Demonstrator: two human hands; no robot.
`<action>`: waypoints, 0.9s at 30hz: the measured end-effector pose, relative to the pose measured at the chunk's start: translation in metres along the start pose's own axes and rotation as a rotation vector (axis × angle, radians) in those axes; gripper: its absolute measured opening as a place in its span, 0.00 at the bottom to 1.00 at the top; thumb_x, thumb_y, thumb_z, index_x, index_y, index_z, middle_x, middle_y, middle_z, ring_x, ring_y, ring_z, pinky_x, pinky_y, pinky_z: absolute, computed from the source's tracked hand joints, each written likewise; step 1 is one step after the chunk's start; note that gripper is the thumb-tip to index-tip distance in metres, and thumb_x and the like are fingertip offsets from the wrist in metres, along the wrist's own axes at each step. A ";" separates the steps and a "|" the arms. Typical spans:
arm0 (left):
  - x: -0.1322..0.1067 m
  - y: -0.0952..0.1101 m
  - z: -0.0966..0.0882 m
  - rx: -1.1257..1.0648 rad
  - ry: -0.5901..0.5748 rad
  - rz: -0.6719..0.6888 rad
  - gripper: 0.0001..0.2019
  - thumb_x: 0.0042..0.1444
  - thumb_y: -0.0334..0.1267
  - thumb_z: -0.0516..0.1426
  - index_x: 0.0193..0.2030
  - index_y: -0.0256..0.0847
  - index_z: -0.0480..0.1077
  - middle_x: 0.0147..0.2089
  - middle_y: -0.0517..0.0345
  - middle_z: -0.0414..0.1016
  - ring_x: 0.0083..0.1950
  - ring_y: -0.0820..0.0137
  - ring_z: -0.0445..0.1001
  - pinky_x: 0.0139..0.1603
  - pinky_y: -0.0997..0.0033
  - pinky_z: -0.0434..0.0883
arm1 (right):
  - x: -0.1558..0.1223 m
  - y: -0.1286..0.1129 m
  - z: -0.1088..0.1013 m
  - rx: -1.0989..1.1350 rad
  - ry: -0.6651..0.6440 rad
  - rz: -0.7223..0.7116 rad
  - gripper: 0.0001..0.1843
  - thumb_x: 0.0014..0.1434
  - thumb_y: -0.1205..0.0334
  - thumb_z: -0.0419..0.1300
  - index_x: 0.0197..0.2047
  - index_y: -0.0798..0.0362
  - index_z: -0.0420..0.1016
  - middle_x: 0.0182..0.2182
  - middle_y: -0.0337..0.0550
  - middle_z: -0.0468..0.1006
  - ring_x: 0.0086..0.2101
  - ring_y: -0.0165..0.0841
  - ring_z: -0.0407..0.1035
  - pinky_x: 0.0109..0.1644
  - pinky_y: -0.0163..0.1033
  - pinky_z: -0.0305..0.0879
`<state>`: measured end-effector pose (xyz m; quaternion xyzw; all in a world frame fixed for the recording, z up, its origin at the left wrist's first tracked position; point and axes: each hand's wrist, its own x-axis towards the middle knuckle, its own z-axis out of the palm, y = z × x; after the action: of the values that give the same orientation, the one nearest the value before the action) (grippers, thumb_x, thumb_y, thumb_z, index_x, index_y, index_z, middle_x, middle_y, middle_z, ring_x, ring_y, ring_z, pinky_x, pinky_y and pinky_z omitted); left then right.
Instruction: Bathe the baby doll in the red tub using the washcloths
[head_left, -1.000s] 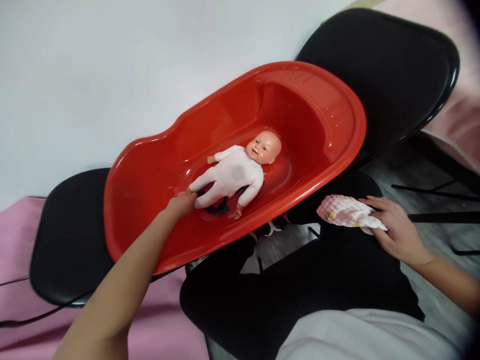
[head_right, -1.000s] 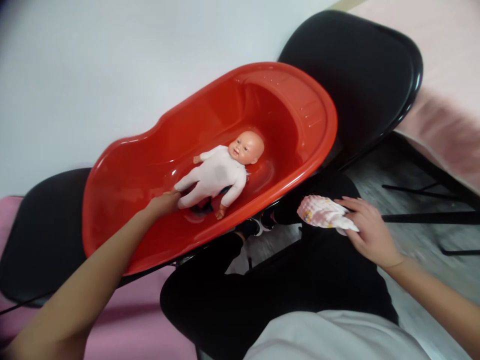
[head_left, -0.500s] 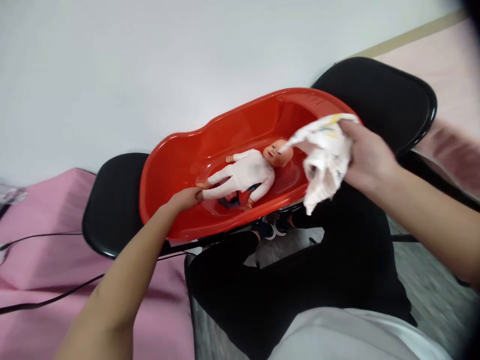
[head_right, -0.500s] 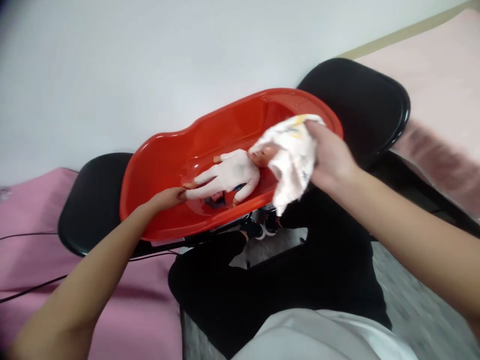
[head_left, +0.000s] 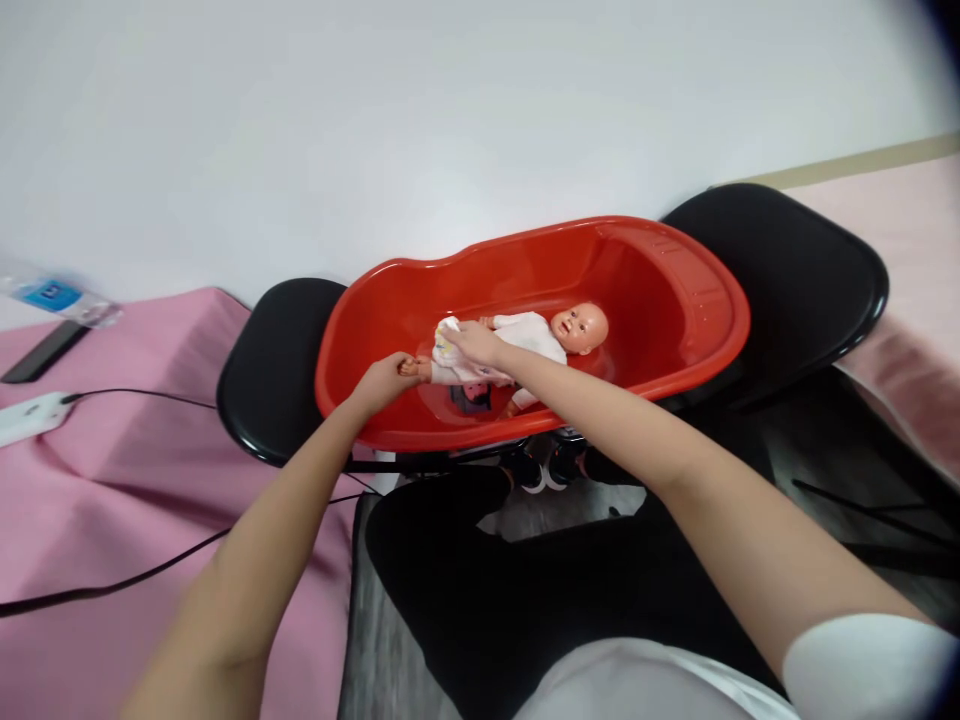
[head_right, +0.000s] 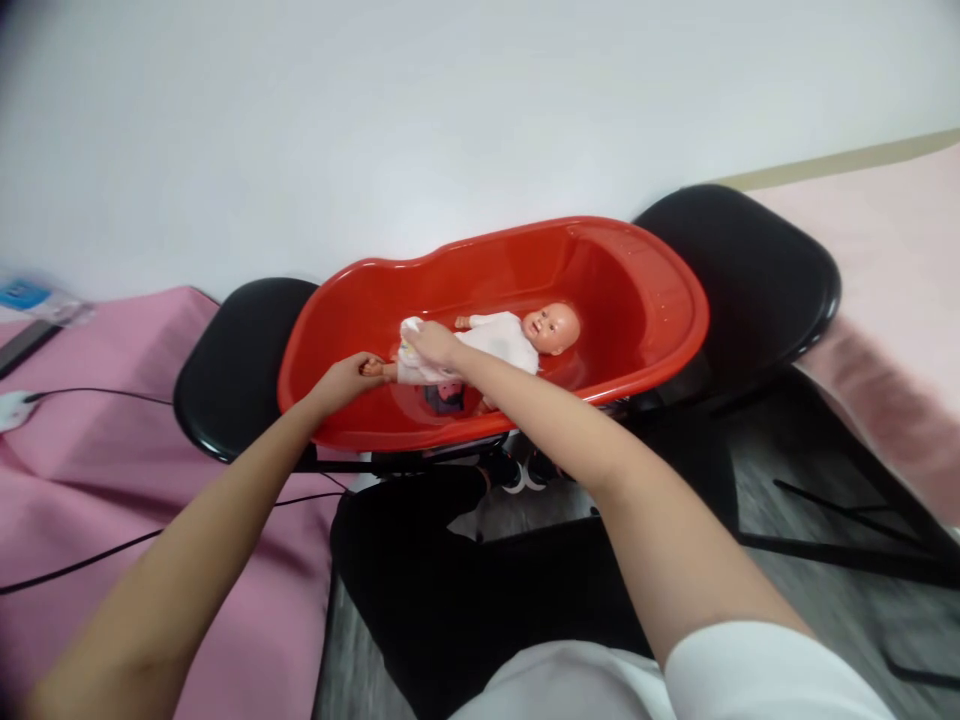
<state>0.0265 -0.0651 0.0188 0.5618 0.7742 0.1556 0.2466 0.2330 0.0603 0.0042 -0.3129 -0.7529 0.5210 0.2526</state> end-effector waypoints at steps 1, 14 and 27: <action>-0.001 0.001 0.002 -0.006 0.009 -0.004 0.16 0.57 0.51 0.67 0.43 0.42 0.75 0.45 0.52 0.85 0.47 0.59 0.81 0.47 0.65 0.76 | 0.003 -0.005 0.011 -0.014 -0.010 0.007 0.24 0.74 0.38 0.60 0.32 0.47 0.68 0.31 0.38 0.81 0.41 0.36 0.72 0.52 0.39 0.70; -0.006 0.003 0.008 -0.197 0.090 -0.029 0.35 0.55 0.42 0.68 0.70 0.35 0.78 0.58 0.42 0.87 0.58 0.48 0.85 0.60 0.56 0.80 | 0.008 -0.025 0.015 -0.326 -0.488 -0.352 0.04 0.70 0.68 0.61 0.47 0.54 0.75 0.50 0.45 0.85 0.42 0.34 0.72 0.49 0.37 0.67; -0.010 -0.010 0.015 -0.227 0.138 0.132 0.39 0.59 0.49 0.69 0.77 0.47 0.75 0.78 0.50 0.75 0.81 0.45 0.70 0.84 0.46 0.64 | -0.006 -0.030 0.017 -0.732 -0.621 -0.470 0.39 0.63 0.82 0.59 0.76 0.57 0.67 0.79 0.60 0.64 0.67 0.45 0.74 0.59 0.40 0.79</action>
<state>0.0300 -0.0783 0.0033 0.5679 0.7282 0.2962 0.2441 0.2189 0.0375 0.0266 -0.0348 -0.9745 0.2216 0.0022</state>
